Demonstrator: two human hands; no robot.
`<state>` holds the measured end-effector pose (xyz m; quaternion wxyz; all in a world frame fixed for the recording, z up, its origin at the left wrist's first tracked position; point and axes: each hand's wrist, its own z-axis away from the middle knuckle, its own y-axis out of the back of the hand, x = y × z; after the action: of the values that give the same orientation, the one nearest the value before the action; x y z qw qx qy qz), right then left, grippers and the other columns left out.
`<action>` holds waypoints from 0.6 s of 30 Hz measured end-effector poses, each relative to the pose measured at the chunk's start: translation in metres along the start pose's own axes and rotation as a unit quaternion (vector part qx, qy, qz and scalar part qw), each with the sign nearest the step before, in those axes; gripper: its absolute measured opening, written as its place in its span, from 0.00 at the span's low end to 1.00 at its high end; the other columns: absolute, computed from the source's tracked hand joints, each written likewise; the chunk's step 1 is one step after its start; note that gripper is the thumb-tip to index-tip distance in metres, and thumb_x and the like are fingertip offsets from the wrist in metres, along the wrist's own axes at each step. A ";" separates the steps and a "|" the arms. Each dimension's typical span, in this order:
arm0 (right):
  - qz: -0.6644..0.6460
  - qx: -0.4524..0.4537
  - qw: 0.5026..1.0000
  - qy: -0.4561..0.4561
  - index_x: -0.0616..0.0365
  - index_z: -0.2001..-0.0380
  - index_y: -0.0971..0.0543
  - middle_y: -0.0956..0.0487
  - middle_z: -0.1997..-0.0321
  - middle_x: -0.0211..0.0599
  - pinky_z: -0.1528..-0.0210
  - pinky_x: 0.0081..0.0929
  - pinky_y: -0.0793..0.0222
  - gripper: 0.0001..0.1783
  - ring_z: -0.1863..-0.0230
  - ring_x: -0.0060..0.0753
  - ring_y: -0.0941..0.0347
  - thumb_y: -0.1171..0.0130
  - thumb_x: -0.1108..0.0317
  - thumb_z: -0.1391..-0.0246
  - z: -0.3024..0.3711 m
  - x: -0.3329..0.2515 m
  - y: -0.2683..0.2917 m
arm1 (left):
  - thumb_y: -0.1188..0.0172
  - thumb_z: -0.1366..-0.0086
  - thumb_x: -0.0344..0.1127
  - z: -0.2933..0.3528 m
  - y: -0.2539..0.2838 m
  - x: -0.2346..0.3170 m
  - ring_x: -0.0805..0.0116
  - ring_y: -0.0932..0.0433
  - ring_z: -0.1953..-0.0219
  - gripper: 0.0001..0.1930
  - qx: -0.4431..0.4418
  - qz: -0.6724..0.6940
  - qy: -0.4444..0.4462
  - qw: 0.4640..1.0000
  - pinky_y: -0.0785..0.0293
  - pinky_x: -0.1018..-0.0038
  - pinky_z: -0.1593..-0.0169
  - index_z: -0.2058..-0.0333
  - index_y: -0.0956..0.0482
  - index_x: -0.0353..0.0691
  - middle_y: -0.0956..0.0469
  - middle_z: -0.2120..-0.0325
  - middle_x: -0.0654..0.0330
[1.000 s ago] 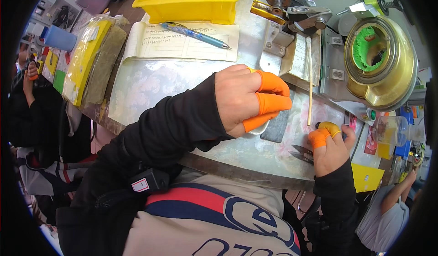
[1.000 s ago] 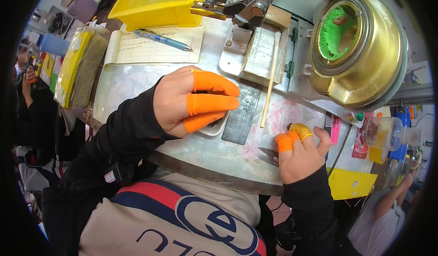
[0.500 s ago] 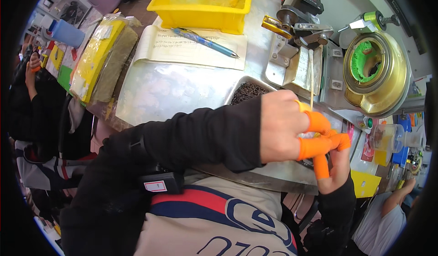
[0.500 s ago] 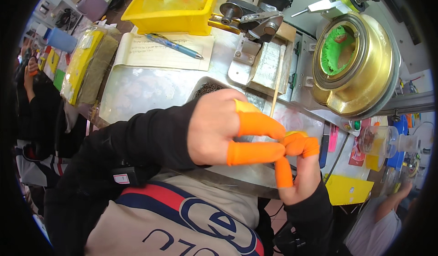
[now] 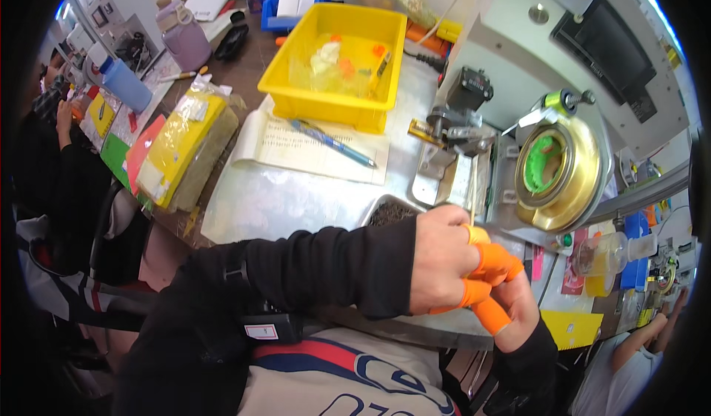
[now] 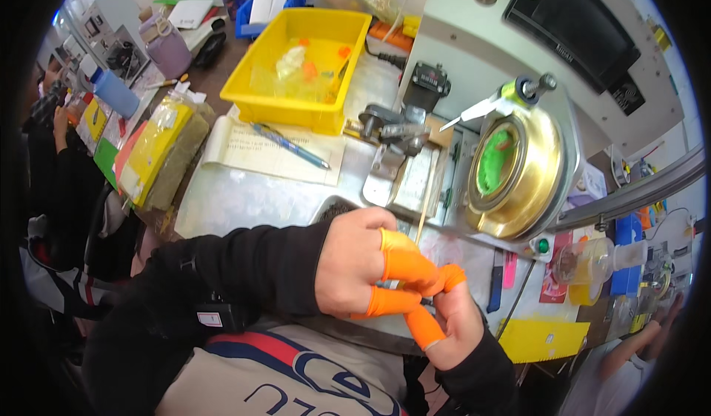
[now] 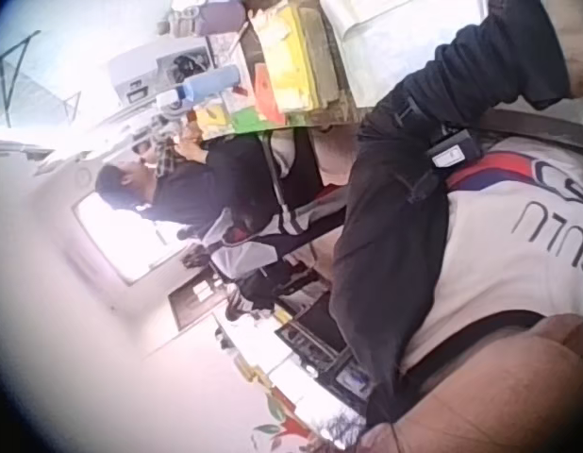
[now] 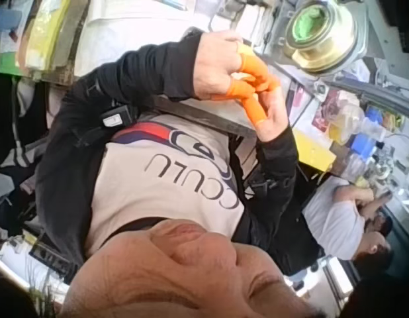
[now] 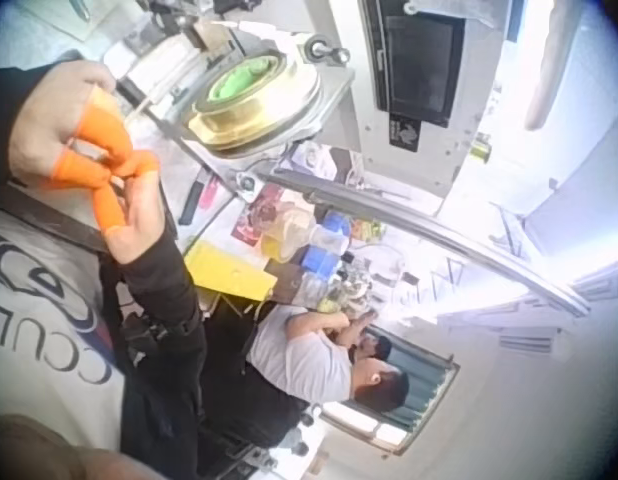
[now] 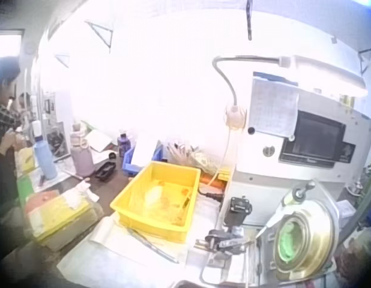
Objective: The recorder uses various tools and manual techniques to assemble small electronic components on a workstation.
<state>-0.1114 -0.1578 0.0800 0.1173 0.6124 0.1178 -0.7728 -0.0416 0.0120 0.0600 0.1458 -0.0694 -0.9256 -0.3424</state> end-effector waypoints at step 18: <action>0.326 0.178 0.833 0.410 0.60 0.69 0.39 0.30 0.68 0.41 0.59 0.29 0.41 0.14 0.67 0.32 0.35 0.50 0.82 0.61 -0.027 -0.008 -0.015 | 0.40 0.62 0.26 -0.010 0.025 0.005 0.66 0.30 0.74 0.13 0.125 0.001 0.105 0.986 0.38 0.74 0.73 0.73 0.26 0.42 0.30 0.71 0.59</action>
<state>-0.0894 -0.1346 0.0827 0.1924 0.8864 -0.1907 -0.3754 -0.0384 0.0242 0.0842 0.2506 -0.0153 -0.9405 -0.2289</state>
